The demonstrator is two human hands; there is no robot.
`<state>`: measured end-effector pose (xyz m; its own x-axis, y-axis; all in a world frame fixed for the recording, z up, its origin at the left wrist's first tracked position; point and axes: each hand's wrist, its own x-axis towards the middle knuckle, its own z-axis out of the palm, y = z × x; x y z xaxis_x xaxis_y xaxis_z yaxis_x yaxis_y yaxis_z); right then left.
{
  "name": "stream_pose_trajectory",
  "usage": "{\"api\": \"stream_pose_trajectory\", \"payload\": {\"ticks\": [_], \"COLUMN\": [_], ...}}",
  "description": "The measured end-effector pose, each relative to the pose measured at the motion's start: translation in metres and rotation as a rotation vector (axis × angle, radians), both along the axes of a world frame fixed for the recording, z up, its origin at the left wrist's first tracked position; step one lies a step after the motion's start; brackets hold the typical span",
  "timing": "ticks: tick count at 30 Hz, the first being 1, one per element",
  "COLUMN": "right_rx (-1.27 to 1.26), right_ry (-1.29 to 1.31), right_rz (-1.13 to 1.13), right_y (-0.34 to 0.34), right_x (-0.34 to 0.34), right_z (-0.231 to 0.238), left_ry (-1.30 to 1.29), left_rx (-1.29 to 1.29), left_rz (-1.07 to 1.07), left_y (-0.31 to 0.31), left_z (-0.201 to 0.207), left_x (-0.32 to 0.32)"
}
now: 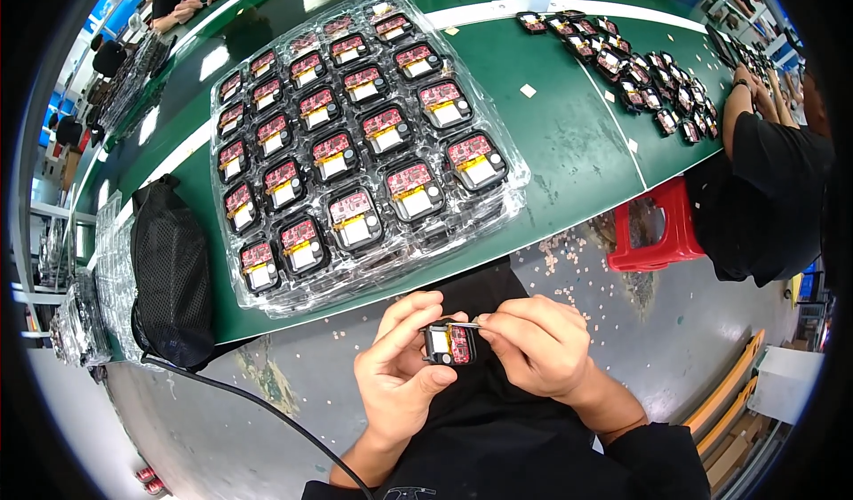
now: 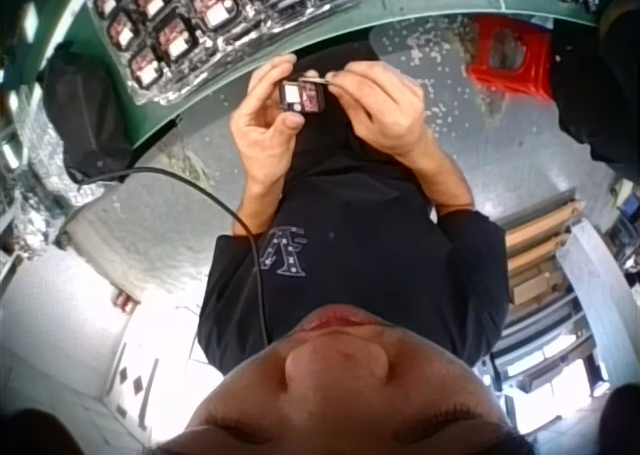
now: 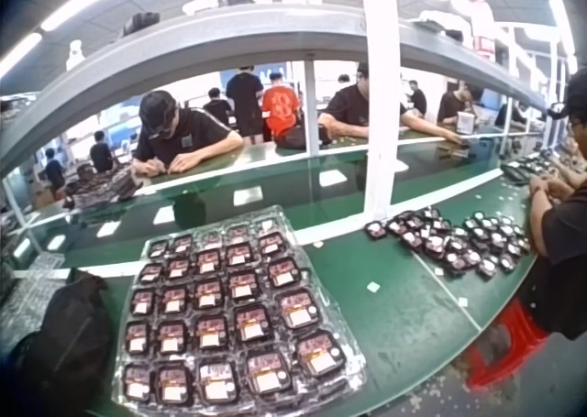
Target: Assembling small electronic components by inserting small pieces into a plastic housing and placing them in a tray.
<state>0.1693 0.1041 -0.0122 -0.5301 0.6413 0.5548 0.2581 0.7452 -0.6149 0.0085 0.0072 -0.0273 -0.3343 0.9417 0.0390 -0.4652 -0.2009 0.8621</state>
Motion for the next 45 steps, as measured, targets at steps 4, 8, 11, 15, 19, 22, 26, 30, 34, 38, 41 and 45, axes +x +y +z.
{"api": "stream_pose_trajectory", "payload": {"ticks": [4,8,11,15,19,22,26,30,34,38,41,45], "right_rx": [0.012,0.058,0.085,-0.067,-0.027,-0.131,-0.181,-0.052,-0.073,-0.078,-0.074,-0.058], "right_ry": [0.033,-0.01,-0.078,0.064,0.138,0.217,0.249,0.162,0.176,0.176,0.18,0.159], "right_rz": [-0.014,-0.029,-0.007,0.077,-0.212,-0.296,-0.38,-0.452,-0.433,-0.429,-0.42,-0.426], "right_y": [-0.002,-0.001,0.004,0.029,0.069,0.107,0.133,0.124,0.123,0.124,0.126,0.126], "right_x": [-0.003,-0.002,0.001,0.006,0.02,0.021,0.018,0.01,0.007,0.011,0.011,0.011], "right_z": [-0.002,0.003,0.008,0.015,0.019,0.012,-0.012,-0.01,-0.006,-0.01,-0.011,-0.011], "left_ry": [0.008,0.004,0.034,0.093,0.312,0.566,0.851,1.242,1.576,1.569,1.642,1.792], "left_rx": [-0.042,-0.041,-0.028,0.067,0.13,0.204,0.104,-0.069,-0.028,-0.254,-0.161,-0.284], "left_rz": [0.012,0.037,0.034,-0.026,0.133,0.259,0.334,0.346,0.503,0.354,0.341,0.244], "left_y": [0.0,0.002,0.002,-0.003,0.007,0.044,0.116,0.186,0.232,0.238,0.231,0.222], "left_z": [0.006,0.008,0.01,0.022,0.057,0.088,0.109,0.115,0.091,0.089,0.088,0.095], "left_x": [0.002,0.002,0.0,-0.014,-0.042,-0.071,-0.113,-0.156,-0.192,-0.18,-0.174,-0.162]}}
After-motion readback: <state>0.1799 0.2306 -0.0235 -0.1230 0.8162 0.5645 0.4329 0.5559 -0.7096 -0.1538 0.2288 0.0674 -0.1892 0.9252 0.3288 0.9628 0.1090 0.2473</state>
